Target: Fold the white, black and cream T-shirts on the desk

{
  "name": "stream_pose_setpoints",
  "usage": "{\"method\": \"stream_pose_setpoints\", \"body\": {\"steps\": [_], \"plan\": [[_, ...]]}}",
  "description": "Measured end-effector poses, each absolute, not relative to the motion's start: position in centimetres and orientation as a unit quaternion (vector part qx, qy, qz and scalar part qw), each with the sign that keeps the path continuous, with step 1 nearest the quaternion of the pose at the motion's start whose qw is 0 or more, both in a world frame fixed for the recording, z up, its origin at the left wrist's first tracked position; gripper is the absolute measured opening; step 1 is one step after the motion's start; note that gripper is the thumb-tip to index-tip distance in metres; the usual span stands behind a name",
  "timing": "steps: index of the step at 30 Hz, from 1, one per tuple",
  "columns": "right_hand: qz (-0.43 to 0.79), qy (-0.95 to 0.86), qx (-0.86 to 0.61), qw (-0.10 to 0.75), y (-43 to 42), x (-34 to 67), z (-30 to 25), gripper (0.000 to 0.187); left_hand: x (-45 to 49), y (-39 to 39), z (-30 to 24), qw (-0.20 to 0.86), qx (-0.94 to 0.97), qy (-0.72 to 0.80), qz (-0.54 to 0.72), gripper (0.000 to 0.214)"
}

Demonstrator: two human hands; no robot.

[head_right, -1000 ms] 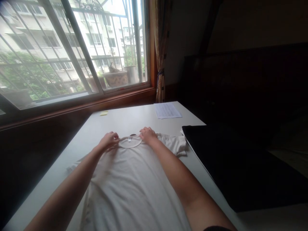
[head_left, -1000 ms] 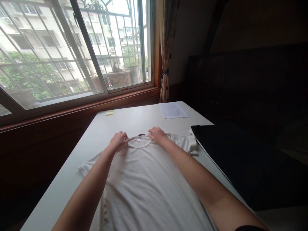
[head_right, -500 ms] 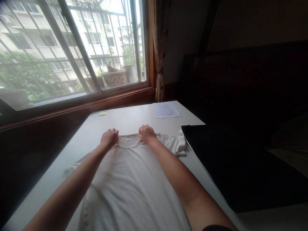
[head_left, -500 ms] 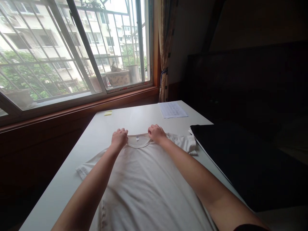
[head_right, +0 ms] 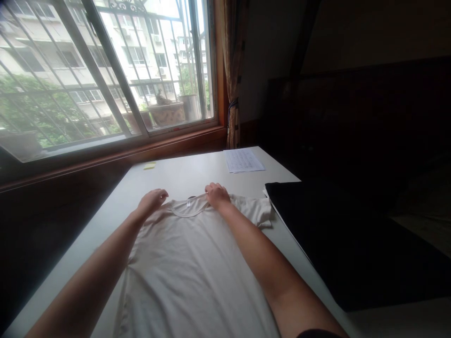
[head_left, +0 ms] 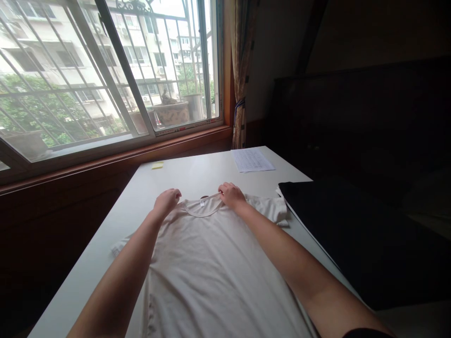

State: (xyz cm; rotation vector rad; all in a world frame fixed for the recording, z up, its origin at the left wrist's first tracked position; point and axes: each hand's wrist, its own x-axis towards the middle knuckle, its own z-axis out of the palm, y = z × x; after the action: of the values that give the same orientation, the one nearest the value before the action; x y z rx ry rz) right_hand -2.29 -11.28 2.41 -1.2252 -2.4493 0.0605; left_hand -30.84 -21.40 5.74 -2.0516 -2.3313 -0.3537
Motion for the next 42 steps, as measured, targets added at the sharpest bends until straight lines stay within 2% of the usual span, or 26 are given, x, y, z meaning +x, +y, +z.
{"method": "stream_pose_setpoints", "body": {"steps": [6, 11, 20, 31, 37, 42], "plan": [[0.037, -0.878, -0.422, 0.224, -11.2, -1.7, 2.2, 0.020, -30.6, -22.4, 5.6, -0.023, -0.737, -0.662, -0.133, 0.037], [0.055, -0.887, -0.388, 0.245, -10.7, -0.9, 2.1, 0.029, -30.7, -22.8, 5.1, -0.048, -0.783, -0.609, -0.117, 0.022], [0.073, -0.896, -0.366, 0.242, -10.2, 0.0, 0.3, 0.012, -31.0, -22.7, 3.2, -0.001, -0.749, -0.648, -0.136, 0.020], [0.042, -0.920, -0.334, 0.201, -11.5, 0.8, -0.4, 0.036, -30.2, -24.5, 0.8, 0.107, -0.673, -0.707, -0.188, 0.033], [0.048, -0.932, -0.312, 0.177, -12.2, 1.9, -0.4, 0.046, -28.9, -26.7, -0.1, 0.080, -0.743, -0.647, -0.153, 0.042], [0.060, -0.935, -0.315, 0.150, -12.7, 2.3, -0.3, 0.052, -29.3, -28.0, -0.5, 0.027, -0.723, -0.688, -0.066, 0.059]]}}
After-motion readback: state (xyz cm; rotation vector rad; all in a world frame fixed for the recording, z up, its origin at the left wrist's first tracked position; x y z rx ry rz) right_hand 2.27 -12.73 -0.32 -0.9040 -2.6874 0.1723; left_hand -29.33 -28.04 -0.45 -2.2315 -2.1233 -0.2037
